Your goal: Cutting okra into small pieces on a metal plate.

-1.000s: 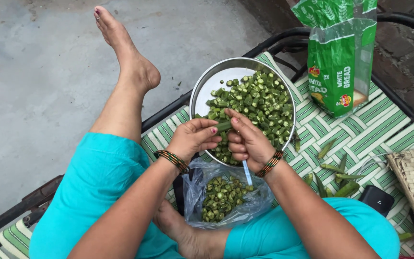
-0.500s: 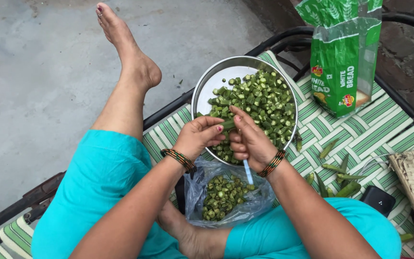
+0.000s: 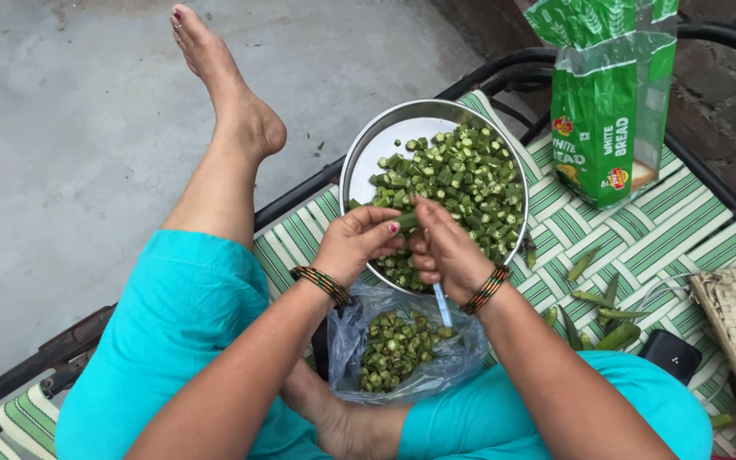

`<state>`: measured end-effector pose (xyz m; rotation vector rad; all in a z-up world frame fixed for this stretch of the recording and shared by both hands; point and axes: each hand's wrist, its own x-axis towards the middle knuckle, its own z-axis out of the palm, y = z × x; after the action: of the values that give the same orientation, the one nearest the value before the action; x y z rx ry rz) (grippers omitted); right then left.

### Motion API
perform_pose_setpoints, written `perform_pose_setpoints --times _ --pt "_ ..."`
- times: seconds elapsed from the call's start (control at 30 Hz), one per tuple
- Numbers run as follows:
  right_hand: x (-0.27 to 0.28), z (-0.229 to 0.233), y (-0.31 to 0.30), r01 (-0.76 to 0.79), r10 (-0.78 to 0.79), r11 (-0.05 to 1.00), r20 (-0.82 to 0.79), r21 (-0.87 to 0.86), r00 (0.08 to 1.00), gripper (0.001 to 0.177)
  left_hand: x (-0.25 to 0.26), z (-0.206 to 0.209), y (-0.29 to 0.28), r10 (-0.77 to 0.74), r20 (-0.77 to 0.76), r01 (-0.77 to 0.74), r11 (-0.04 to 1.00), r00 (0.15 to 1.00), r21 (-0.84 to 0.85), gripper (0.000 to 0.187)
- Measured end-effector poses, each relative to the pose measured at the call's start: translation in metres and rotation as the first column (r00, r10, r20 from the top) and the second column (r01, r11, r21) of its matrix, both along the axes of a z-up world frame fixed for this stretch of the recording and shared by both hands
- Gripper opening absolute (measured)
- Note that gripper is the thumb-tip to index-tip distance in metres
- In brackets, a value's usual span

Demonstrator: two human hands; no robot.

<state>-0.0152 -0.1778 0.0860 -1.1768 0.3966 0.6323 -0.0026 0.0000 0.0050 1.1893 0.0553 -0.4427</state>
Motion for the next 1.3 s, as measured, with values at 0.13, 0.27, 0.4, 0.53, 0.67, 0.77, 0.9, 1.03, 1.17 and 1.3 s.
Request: perform_pose_setpoints --times 0.13,0.27,0.4,0.53,0.67,0.77,0.9,1.03,1.17,1.3 --pt "-0.004 -0.013 -0.003 0.013 -0.013 1.0 -0.009 0.025 1.0 0.047 -0.001 -0.008 -0.001 -0.018 0.029 0.017 1.0 0.999 0.007 0.026" --pt "-0.004 -0.024 -0.007 -0.072 0.062 0.994 0.119 0.08 0.991 0.043 0.0 -0.015 -0.004 -0.005 0.022 0.005 1.0 1.0 -0.007 0.025" --pt "-0.004 -0.017 -0.005 -0.081 0.062 0.989 0.148 0.126 0.987 0.042 0.0 -0.008 -0.002 0.013 0.01 -0.013 0.999 1.0 0.041 0.025" --pt "-0.003 -0.012 -0.002 -0.013 0.0 0.995 0.126 0.103 0.992 0.044 0.001 -0.013 -0.003 0.026 0.038 -0.026 1.0 0.999 -0.004 0.025" --pt "-0.006 -0.016 0.002 -0.023 0.023 1.0 0.055 0.004 0.998 0.047 0.001 -0.025 -0.007 0.045 0.134 -0.031 0.994 0.99 -0.105 0.022" --pt "-0.008 -0.023 0.002 -0.044 0.042 0.999 0.108 0.016 0.993 0.045 -0.001 -0.026 -0.008 0.05 0.174 -0.034 0.995 0.983 -0.097 0.021" --pt "-0.01 -0.025 0.001 -0.04 0.033 0.998 0.145 0.046 0.989 0.04 -0.004 -0.022 -0.01 0.047 0.119 -0.036 0.995 0.992 -0.094 0.021" --pt "-0.01 -0.022 0.003 -0.046 0.039 0.998 0.156 0.042 0.987 0.04 -0.001 -0.029 -0.01 0.055 0.068 -0.046 0.991 0.996 -0.127 0.021" --pt "-0.008 -0.028 0.002 -0.023 0.014 0.998 0.162 0.054 0.987 0.044 -0.003 -0.029 -0.008 0.064 0.1 -0.049 0.988 0.993 -0.146 0.022" --pt "-0.008 -0.051 -0.004 0.047 0.091 0.942 0.388 -0.333 0.917 0.062 -0.003 -0.009 -0.009 0.037 0.178 -0.007 0.986 0.983 -0.168 0.036"
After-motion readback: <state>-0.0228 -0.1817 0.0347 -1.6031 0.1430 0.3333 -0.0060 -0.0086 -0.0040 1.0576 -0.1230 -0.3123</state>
